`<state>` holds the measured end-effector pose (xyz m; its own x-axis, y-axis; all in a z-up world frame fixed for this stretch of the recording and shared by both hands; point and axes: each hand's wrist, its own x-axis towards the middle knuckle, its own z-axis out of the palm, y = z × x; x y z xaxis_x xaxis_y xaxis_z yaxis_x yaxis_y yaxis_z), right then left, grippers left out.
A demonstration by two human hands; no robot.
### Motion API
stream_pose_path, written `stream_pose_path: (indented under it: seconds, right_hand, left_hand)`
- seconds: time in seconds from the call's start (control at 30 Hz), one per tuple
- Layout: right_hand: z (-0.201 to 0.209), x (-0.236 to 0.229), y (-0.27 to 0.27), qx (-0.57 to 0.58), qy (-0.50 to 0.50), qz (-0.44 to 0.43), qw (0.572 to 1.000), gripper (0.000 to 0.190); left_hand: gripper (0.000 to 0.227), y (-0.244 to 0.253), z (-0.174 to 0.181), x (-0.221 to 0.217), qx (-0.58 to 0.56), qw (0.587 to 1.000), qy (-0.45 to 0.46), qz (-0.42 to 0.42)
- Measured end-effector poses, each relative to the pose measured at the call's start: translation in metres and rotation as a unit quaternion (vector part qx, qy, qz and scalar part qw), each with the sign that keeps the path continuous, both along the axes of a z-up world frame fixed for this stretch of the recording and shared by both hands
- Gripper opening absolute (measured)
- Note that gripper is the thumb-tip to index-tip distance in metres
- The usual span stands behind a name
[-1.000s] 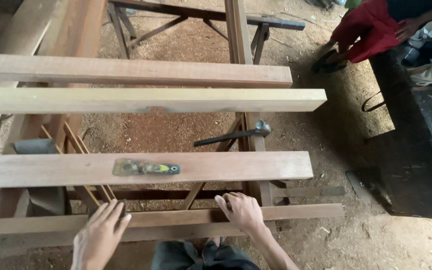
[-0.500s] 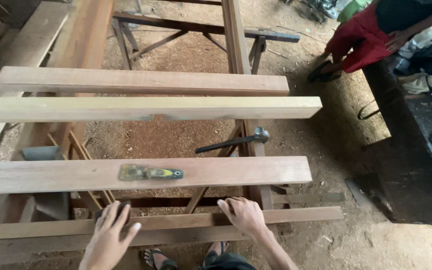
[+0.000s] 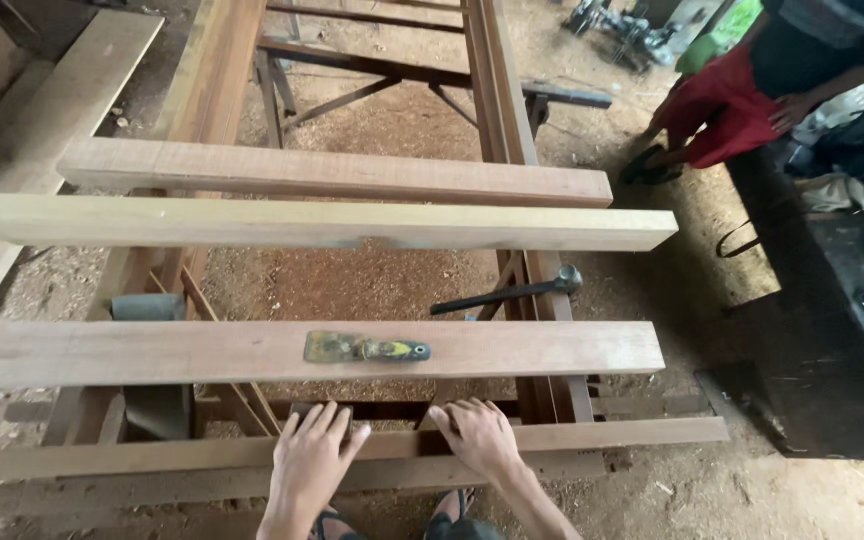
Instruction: The person sands the surfaces and edges of several wooden planks by hand using a sanding block, moving between different pieces laid across a workbench.
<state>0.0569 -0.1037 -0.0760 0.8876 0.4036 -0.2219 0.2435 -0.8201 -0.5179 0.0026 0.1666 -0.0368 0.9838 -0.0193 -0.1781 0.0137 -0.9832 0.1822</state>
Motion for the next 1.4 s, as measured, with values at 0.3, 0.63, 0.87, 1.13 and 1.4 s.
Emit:
stream_pose_path:
  seconds: [0.3,0.63,0.87,1.13,1.4]
  right_hand:
    - [0.014,-0.003,0.006,-0.041,0.059,-0.074,0.995,0.061]
    - [0.029,-0.005,0.014,-0.029,0.016,-0.072,0.997,0.061]
    - [0.039,-0.001,0.012,-0.056,0.035,-0.08,0.995,0.056]
    - [0.024,-0.015,0.011,-0.027,-0.081,-0.076,0.993,0.042]
    - [0.027,-0.009,0.008,0.036,-0.116,0.0,0.993,0.041]
  left_hand:
    - [0.068,0.004,0.009,-0.001,0.001,0.998,-0.008,-0.054]
    - [0.085,0.002,0.039,0.003,0.007,0.995,0.089,-0.049]
    - [0.076,0.008,0.032,0.012,-0.043,0.996,0.03,-0.071]
    - [0.037,0.037,0.033,0.015,-0.269,0.96,0.062,0.047]
    - [0.036,0.019,0.061,0.006,-0.511,0.816,-0.039,0.267]
